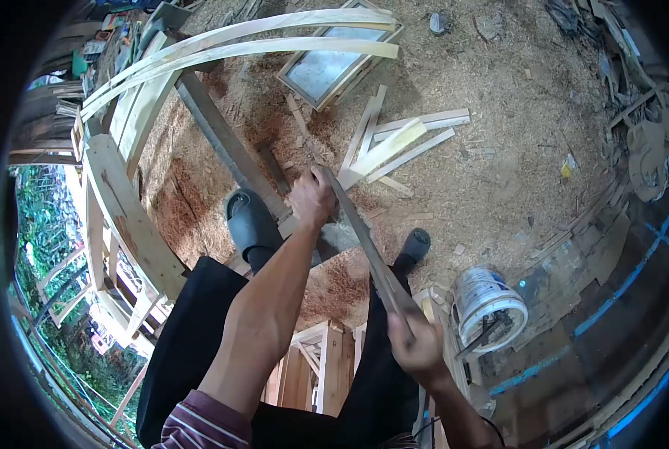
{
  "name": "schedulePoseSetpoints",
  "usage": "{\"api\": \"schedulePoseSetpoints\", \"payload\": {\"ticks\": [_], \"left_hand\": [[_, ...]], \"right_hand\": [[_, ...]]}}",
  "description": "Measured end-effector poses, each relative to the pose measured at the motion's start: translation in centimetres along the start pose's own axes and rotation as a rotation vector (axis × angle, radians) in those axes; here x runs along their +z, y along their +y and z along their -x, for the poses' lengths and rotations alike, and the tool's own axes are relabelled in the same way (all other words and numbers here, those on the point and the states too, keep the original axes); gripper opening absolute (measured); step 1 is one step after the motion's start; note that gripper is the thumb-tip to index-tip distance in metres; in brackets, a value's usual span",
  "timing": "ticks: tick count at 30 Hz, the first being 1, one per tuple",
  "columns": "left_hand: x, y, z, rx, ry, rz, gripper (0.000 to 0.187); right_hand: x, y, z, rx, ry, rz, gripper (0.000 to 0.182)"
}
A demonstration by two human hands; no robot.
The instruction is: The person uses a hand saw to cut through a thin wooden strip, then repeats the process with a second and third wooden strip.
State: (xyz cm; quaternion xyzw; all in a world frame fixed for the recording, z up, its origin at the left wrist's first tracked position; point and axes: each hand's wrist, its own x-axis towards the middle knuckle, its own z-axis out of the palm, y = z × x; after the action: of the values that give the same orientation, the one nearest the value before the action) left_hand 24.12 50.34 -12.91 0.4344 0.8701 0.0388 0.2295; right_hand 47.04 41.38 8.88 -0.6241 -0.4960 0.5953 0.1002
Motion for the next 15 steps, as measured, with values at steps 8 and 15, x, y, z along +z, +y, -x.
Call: {"api": "schedulePoseSetpoints", "payload": {"ticks": [8, 15], "left_hand": [[-2.0, 1.0, -0.5, 0.024, -0.02, 0.006, 0.044], [-0.2, -0.2, 0.1, 0.111, 0.02, -0.062, 0.038]], "right_hand": [[5.4, -2.0, -11.9, -0.238, 0.157, 0.186, 0.034], [-0.6, 0.1, 2.0, 0.106, -0.029, 0.072, 0.029]]}}
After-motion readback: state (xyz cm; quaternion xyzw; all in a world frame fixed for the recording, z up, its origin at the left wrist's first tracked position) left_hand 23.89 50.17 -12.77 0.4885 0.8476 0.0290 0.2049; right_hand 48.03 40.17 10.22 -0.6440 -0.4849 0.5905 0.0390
